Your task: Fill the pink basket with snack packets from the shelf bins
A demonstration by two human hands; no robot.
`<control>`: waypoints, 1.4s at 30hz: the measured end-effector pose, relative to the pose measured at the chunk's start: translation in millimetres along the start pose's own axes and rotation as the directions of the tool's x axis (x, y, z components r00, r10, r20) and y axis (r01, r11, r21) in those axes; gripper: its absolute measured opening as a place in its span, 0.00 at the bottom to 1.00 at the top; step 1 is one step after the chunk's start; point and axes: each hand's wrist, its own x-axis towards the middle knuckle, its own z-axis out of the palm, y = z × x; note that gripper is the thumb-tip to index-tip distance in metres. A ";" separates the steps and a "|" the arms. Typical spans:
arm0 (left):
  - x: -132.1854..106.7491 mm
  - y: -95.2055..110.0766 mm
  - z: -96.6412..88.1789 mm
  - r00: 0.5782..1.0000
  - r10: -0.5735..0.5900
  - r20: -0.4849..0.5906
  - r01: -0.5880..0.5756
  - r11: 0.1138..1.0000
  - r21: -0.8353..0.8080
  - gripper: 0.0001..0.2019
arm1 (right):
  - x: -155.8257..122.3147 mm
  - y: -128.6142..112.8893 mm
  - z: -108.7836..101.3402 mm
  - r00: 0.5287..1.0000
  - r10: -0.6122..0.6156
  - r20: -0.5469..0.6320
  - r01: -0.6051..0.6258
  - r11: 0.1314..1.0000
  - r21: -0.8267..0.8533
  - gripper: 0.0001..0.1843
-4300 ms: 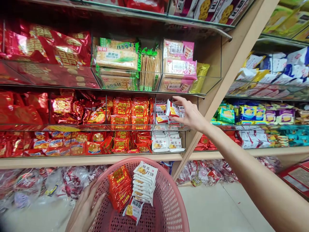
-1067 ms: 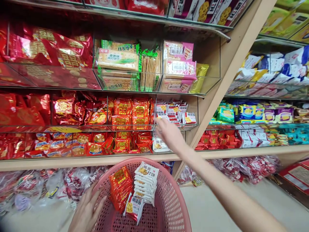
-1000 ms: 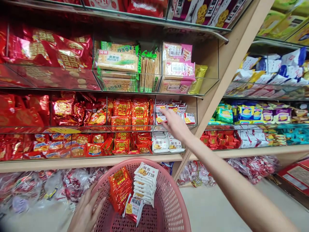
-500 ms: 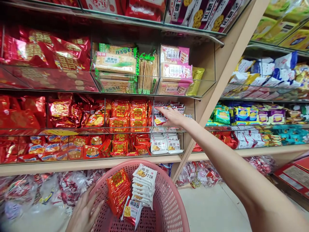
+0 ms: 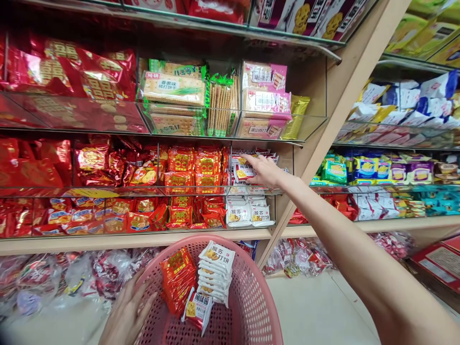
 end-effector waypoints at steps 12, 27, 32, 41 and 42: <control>4.4 13.5 -15.6 1.000 -0.009 0.022 0.010 0.998 -0.055 0.17 | -108.0 -77.5 9.3 0.984 -0.018 -0.178 0.054 0.978 0.201 0.39; 3.6 14.6 -18.0 0.999 -0.013 0.046 0.014 0.999 -0.037 0.16 | -168.2 -239.5 169.5 0.947 -0.108 0.301 0.024 0.963 0.270 0.39; 2.7 14.6 -17.9 0.999 -0.016 0.044 0.018 0.999 -0.027 0.16 | -165.1 -247.7 184.3 0.951 -0.122 0.283 0.061 0.974 0.217 0.39; 4.9 14.8 -17.6 0.999 -0.032 0.038 0.033 0.998 -0.048 0.16 | -169.6 -252.3 205.1 0.974 -0.100 0.202 0.066 0.984 0.168 0.37; 5.1 14.9 -17.7 0.999 -0.029 0.034 0.031 0.998 -0.055 0.16 | -170.5 -252.5 206.5 0.978 -0.089 0.189 0.056 0.983 0.175 0.38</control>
